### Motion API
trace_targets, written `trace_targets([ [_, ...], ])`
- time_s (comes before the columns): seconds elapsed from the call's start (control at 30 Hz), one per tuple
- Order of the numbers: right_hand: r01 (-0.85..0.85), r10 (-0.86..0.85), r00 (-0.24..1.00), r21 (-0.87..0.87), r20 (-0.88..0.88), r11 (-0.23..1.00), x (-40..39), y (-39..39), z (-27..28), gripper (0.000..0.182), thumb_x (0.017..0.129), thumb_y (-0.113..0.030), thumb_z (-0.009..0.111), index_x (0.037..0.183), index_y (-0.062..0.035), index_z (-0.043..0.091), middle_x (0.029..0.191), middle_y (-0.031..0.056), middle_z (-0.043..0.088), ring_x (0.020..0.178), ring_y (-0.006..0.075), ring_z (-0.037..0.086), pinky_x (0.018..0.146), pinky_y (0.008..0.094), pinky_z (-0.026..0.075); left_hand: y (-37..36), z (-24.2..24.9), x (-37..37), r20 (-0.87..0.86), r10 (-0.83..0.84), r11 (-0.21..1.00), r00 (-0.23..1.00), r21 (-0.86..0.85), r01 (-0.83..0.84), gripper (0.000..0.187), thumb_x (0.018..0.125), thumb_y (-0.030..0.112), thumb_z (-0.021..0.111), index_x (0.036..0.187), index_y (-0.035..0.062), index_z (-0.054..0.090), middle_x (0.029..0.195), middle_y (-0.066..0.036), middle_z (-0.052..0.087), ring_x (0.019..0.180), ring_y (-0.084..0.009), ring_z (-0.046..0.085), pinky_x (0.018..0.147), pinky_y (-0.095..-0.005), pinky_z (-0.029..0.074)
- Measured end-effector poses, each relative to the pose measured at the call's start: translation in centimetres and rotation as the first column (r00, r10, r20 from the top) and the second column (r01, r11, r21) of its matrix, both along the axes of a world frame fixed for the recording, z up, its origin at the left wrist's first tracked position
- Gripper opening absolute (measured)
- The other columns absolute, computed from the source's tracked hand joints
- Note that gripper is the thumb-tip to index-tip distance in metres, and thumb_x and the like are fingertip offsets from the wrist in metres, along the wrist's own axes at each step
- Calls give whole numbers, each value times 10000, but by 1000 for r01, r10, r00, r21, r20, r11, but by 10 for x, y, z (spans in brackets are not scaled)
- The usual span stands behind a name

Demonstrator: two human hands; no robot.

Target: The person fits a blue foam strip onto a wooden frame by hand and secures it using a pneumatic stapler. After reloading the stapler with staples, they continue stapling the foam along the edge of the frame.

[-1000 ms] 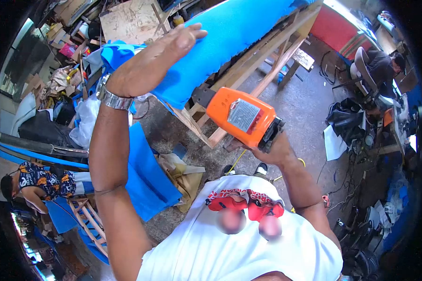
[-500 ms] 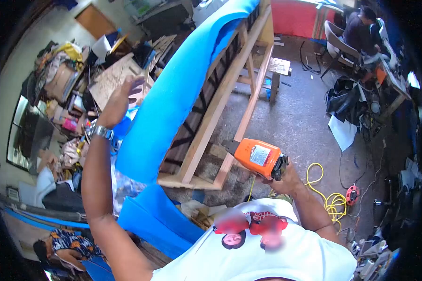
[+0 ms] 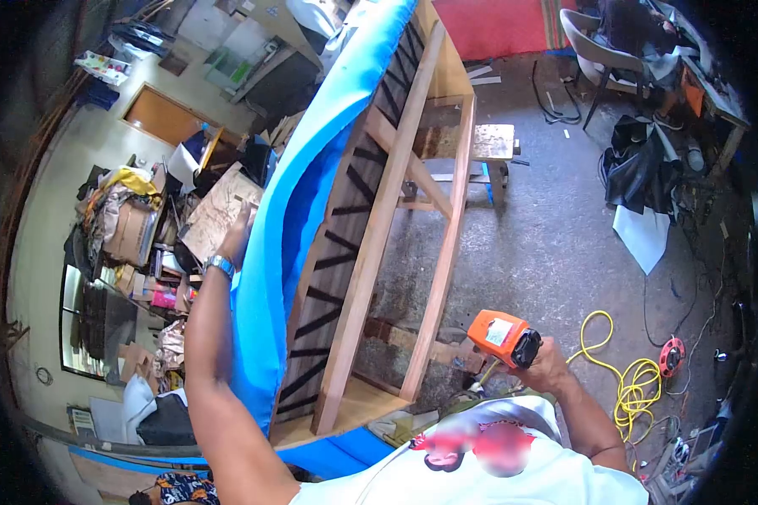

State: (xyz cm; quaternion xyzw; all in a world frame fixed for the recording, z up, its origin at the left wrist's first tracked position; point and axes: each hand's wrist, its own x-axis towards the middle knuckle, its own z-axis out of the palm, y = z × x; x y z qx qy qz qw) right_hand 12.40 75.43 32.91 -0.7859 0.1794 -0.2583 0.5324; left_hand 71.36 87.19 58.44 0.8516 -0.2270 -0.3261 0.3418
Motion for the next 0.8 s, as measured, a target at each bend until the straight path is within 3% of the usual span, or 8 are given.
trace_targets([
  [0.13,1,-9,998,-123,-59,992,28,-35,22,366,805,-299,867,1091,-103,749,948,110,774,870,301,758,762,384,611,-9,-6,11,10,-27,999,1000,-45,28,979,1010,757,313,1584,-36,314,1561,-151,473,1395,-251,475,1149,-364,382],
  [0.17,20,-16,999,133,-30,991,42,-38,49,351,811,-307,869,1068,-96,755,969,125,769,894,321,752,773,381,610,-18,1,-7,59,2,1000,998,-28,0,878,1055,677,314,1576,-30,340,1563,-147,473,1407,-236,468,1165,-357,366],
  [0.27,9,-12,998,42,60,999,92,-44,41,308,828,-271,866,1055,-90,763,972,102,778,877,244,763,780,352,603,-31,-1,-4,63,5,997,998,-74,-1,814,1075,615,302,1580,-23,338,1580,-145,452,1433,-232,438,1187,-354,331],
  [0.33,-71,25,987,292,159,954,126,-45,53,295,838,-223,863,1075,-79,762,971,56,778,855,126,724,782,322,590,-32,-16,11,28,16,987,999,-159,-11,772,1088,573,294,1582,-19,336,1591,-143,437,1450,-230,418,1202,-351,308],
  [0.47,-166,43,928,307,370,937,187,-51,66,312,823,-102,858,1109,-38,750,976,19,769,866,65,662,803,296,581,-32,-24,27,-45,-26,942,999,-336,10,691,1115,491,279,1588,-10,332,1614,-139,409,1484,-225,378,1232,-347,261],
  [0.53,-141,28,923,269,383,953,205,-50,83,320,830,-100,858,1122,-36,744,1003,17,769,906,56,656,852,291,575,-36,-13,10,112,-219,917,969,-315,244,651,1128,449,271,1590,-5,331,1625,-138,395,1501,-223,358,1247,-345,238],
  [0.6,-131,28,905,216,425,968,218,-50,86,329,835,-115,861,1132,-39,742,1027,25,772,934,58,661,876,292,573,-44,7,-25,435,-453,824,778,-127,552,627,1127,395,263,1606,-8,286,1685,-146,274,1570,-228,211,1275,-352,152],
  [0.8,-101,-1,938,275,346,956,213,-42,62,403,830,-162,874,1186,-42,728,1117,63,768,1023,134,708,931,319,563,-49,9,-49,608,-533,747,588,11,665,700,1092,464,280,1621,6,248,1719,-171,154,1600,-279,96,1284,-376,78],
])
